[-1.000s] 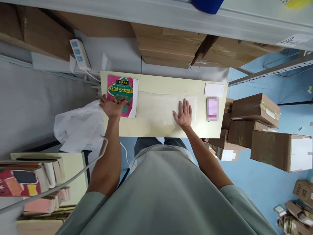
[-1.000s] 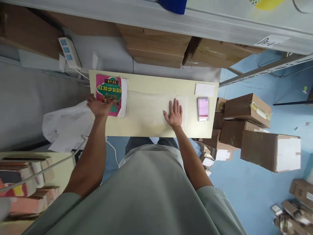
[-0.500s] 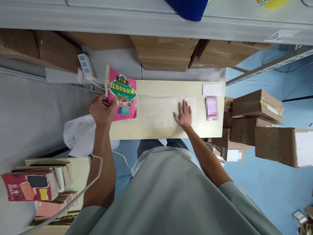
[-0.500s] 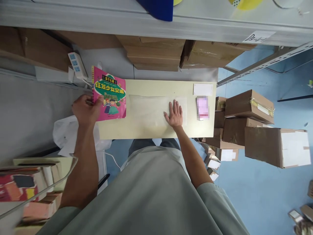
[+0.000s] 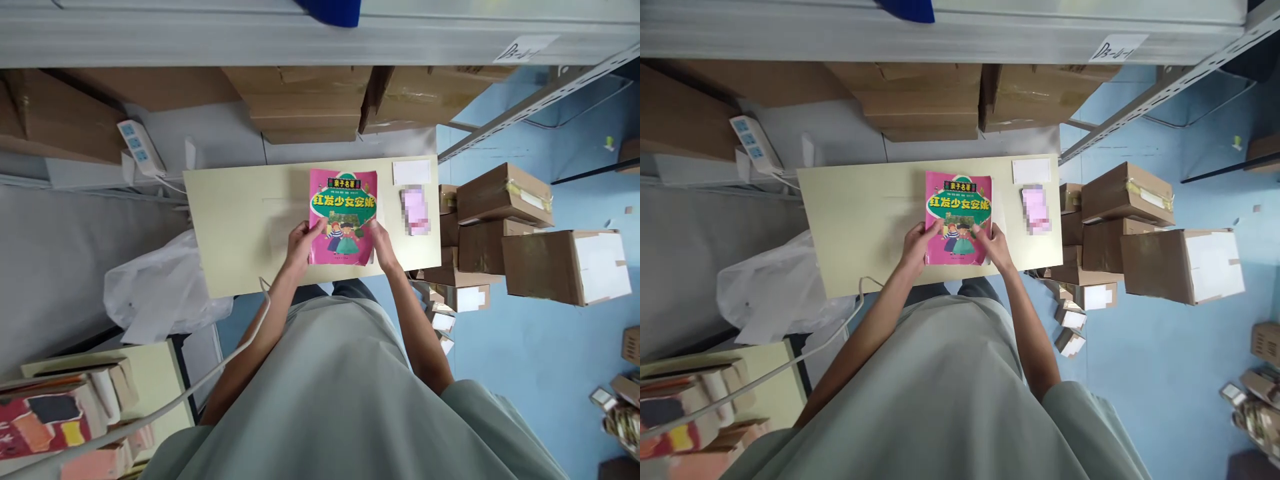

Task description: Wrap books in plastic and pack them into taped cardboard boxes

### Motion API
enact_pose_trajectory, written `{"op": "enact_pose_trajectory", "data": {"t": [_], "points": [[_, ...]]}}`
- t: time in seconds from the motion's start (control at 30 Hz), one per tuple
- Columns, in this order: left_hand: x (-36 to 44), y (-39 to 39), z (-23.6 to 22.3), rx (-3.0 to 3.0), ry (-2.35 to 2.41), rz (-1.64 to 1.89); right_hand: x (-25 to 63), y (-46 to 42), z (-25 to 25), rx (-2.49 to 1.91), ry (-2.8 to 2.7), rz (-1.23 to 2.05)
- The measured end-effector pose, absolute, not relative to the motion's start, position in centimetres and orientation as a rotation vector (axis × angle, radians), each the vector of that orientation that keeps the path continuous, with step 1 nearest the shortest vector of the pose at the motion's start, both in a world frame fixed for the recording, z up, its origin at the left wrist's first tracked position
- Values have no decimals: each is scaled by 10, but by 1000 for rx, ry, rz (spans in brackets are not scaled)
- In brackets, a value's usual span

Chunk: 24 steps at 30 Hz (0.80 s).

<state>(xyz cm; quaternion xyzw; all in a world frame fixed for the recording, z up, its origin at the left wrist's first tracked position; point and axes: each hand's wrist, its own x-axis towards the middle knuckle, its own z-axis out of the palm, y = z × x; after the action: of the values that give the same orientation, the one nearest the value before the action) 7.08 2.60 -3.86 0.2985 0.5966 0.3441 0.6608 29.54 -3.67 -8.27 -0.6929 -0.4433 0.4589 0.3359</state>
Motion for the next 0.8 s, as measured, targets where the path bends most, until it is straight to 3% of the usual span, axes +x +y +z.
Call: {"op": "enact_pose_trajectory", "data": {"t": [0.2,0.43,0.8], "points": [[81,9,-66,879,1450,661,313,-68,-89,-1862,-1168,1273],[51,21,-94,1212,1567,476,304,-52,-114,-2017,-1316,1115],[36,20,-119,1245,1673,441,302,-59,-136,-2038,-1660,1022]]}}
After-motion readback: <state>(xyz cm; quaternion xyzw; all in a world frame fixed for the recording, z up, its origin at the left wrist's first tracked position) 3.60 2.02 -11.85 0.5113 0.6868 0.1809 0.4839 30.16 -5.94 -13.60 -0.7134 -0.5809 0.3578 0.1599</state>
